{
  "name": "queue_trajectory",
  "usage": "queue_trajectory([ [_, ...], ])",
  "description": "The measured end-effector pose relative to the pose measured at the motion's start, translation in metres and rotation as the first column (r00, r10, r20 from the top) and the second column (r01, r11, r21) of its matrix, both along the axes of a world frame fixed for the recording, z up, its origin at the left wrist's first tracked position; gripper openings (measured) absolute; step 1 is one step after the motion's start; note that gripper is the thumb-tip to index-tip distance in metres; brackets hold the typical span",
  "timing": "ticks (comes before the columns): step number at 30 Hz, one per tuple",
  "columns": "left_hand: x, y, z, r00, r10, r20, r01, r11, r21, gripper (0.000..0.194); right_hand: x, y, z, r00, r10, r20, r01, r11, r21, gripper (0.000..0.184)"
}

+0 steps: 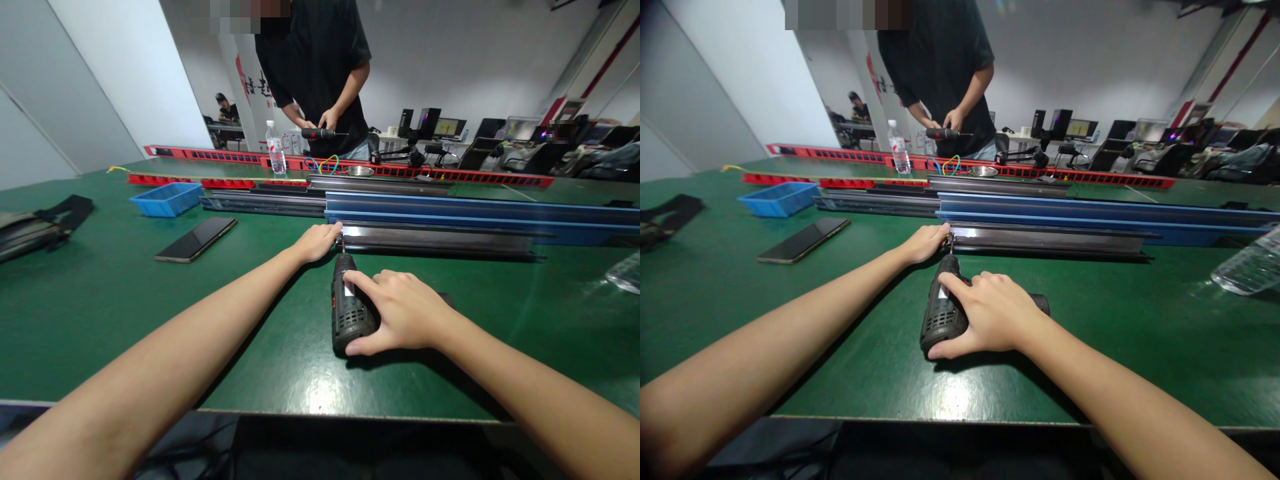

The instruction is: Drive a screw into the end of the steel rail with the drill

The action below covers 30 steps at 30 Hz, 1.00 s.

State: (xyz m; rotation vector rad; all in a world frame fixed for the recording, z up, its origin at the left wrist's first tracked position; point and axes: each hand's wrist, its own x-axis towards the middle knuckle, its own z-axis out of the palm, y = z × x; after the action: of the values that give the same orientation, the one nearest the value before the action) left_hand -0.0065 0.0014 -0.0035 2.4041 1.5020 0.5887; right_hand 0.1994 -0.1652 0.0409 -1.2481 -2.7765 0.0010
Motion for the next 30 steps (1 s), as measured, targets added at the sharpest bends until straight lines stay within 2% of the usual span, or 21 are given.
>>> queue_trajectory([
  [30,0.0006,0.0004,-0.0008,1.0,0.008,-0.016,-0.008,1.0,-0.004,0.072,0.0004,0.0016,-0.0041,1.0,0.004,0.01,-0.004,1.0,0.02,0.096],
])
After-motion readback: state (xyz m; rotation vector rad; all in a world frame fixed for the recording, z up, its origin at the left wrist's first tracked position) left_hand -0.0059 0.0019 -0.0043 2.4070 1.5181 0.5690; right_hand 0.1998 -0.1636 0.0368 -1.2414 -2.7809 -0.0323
